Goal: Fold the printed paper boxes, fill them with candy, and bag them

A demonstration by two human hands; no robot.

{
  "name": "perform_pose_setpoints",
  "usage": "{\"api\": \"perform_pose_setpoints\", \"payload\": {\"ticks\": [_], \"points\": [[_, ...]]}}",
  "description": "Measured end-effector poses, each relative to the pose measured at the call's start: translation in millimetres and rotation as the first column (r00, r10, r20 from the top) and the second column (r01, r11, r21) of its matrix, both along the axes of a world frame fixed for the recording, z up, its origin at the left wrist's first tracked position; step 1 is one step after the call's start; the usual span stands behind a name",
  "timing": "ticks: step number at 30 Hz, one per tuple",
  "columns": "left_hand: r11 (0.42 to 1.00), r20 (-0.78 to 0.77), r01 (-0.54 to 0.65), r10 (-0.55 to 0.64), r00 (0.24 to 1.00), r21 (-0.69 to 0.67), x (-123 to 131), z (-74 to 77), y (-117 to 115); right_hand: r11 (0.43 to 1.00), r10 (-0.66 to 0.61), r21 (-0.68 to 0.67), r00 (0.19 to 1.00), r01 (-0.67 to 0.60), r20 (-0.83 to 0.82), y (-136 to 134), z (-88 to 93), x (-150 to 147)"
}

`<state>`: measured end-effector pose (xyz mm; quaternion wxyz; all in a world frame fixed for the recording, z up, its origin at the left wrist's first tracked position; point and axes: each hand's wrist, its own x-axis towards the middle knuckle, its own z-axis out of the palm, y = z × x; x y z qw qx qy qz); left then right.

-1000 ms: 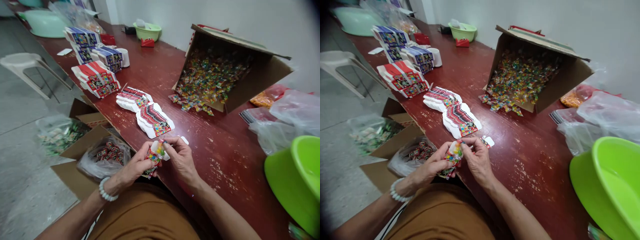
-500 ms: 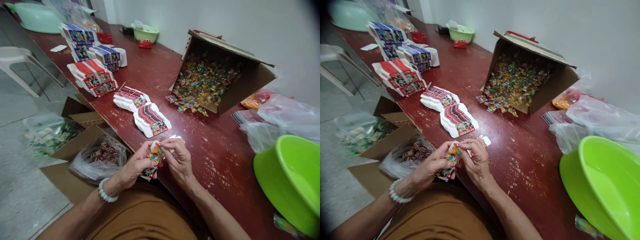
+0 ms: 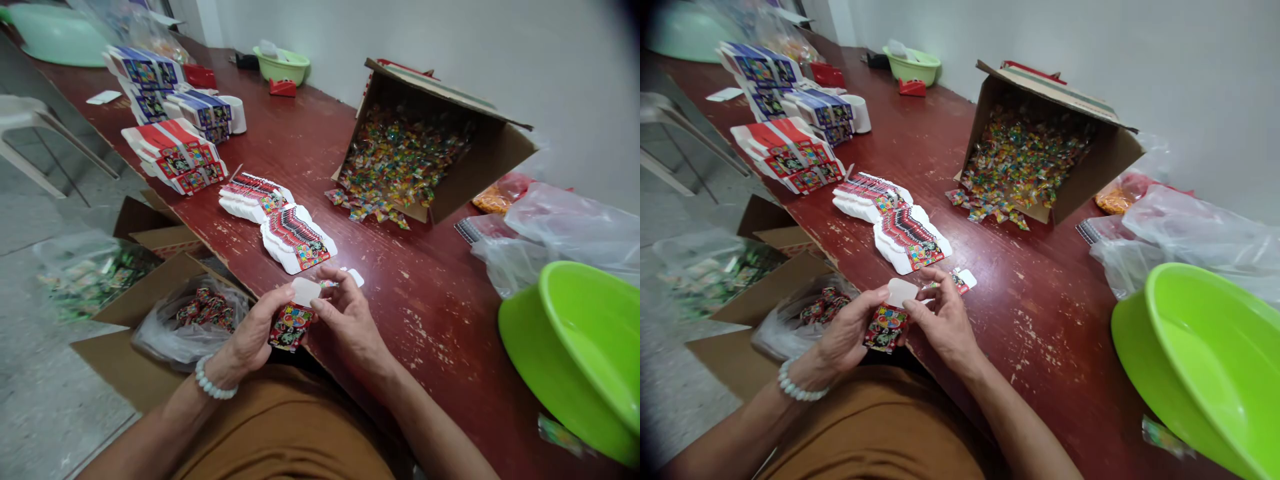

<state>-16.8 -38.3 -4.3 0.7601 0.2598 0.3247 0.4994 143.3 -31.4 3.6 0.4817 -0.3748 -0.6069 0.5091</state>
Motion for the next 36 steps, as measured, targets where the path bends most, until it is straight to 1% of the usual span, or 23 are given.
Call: {"api": "perform_pose_setpoints", "payload": {"ticks": [2, 3, 4, 5, 6, 7, 8, 9, 11, 12, 13, 14, 15, 16, 17, 19, 20, 22, 24, 27, 30, 33, 36], "points": [[0.979, -0.084, -0.003, 0.020, 0.996, 0.203, 1, -5.6, 0, 0.955, 0.121, -0.250, 0.981, -0.157, -0.153, 2, -1.6, -2], [0.945, -0.144, 0.011, 0.038, 0.989, 0.326, 1, -8.7, 0, 0.923, 0.146, -0.322, 0.966, -0.210, -0.212, 3, -1.9, -2], [0.911, -0.193, 0.032, 0.053, 0.980, 0.412, 2, -11.0, 0, 0.905, 0.141, -0.359, 0.958, -0.227, -0.250, 4, -2.0, -3], [0.895, -0.221, 0.051, 0.054, 0.974, 0.444, 2, -12.4, 0, 0.912, 0.113, -0.357, 0.959, -0.204, -0.258, 5, -2.1, -3], [0.903, -0.220, 0.068, 0.030, 0.975, 0.424, 2, -12.4, 0, 0.941, 0.073, -0.305, 0.970, -0.144, -0.231, 6, -2.1, -3], [0.929, -0.189, 0.088, -0.019, 0.982, 0.361, 1, -11.2, 0, 0.979, 0.032, -0.192, 0.986, -0.064, -0.163, 7, -2.0, -3], [0.954, -0.131, 0.107, -0.073, 0.989, 0.281, 0, -9.0, 0, 1.000, -0.006, -0.014, 0.998, 0.005, -0.065, 7, -1.8, -2], [0.970, -0.068, 0.132, -0.121, 0.990, 0.204, 0, -6.2, -1, 0.980, -0.044, 0.196, 0.998, 0.035, 0.042, 8, -1.3, -1], [0.977, 0.030, 0.176, -0.181, 0.983, 0.121, -2, 0.0, -1, 0.844, -0.105, 0.536, 0.969, -0.032, 0.224, 9, 0.3, 4], [0.977, 0.060, 0.191, -0.197, 0.979, 0.096, -3, 2.8, -1, 0.776, -0.124, 0.625, 0.949, -0.091, 0.291, 10, 1.3, 6], [0.978, 0.078, 0.196, -0.201, 0.976, 0.074, -4, 5.2, 0, 0.730, -0.133, 0.668, 0.929, -0.144, 0.346, 10, 2.4, 8], [0.980, 0.099, 0.192, -0.196, 0.976, 0.050, -4, 7.0, 0, 0.713, -0.138, 0.677, 0.911, -0.182, 0.389, 10, 3.4, 9], [0.983, 0.120, 0.183, -0.185, 0.975, 0.025, -3, 8.2, 1, 0.724, -0.135, 0.661, 0.898, -0.199, 0.419, 9, 4.2, 10], [0.984, 0.135, 0.177, -0.177, 0.975, 0.010, -3, 8.8, 1, 0.761, -0.117, 0.618, 0.894, -0.198, 0.432, 9, 4.6, 10], [0.986, 0.135, 0.169, -0.168, 0.976, 0.003, -2, 8.7, 2, 0.823, -0.077, 0.539, 0.905, -0.179, 0.419, 9, 4.8, 9], [0.989, 0.096, 0.149, -0.150, 0.984, 0.021, 0, 6.6, 3, 0.952, 0.031, 0.281, 0.952, -0.121, 0.304, 7, 4.4, 5], [0.990, 0.064, 0.135, -0.138, 0.988, 0.042, 1, 4.8, 3, 0.986, 0.066, 0.136, 0.971, -0.099, 0.228, 7, 4.1, 3], [0.990, -0.001, 0.112, -0.113, 0.994, 0.086, 2, 0.4, 4, 0.995, 0.087, -0.062, 0.991, -0.081, 0.100, 6, 4.4, -2], [0.988, -0.042, 0.119, -0.115, 0.992, 0.096, 2, -3.3, 4, 0.988, 0.105, -0.119, 0.994, -0.103, 0.011, 6, 6.0, -5], [0.986, -0.096, 0.144, -0.136, 0.986, 0.080, 0, -5.8, 3, 0.983, 0.159, -0.086, 0.986, -0.162, -0.047, 7, 9.4, -4], [0.986, -0.129, 0.143, -0.131, 0.983, 0.086, -3, -5.8, 3, 0.981, 0.143, 0.110, 0.981, -0.157, 0.128, 8, 10.4, 2], [0.994, -0.057, 0.101, -0.098, 0.994, 0.049, -4, -5.8, 5, 0.913, 0.061, 0.361, 0.939, -0.190, 0.337, 5, 6.7, 5], [0.998, 0.032, 0.051, -0.053, 0.998, 0.040, -4, -6.1, 5, 0.842, -0.022, 0.499, 0.912, -0.204, 0.410, 0, 0.7, 0]]}}
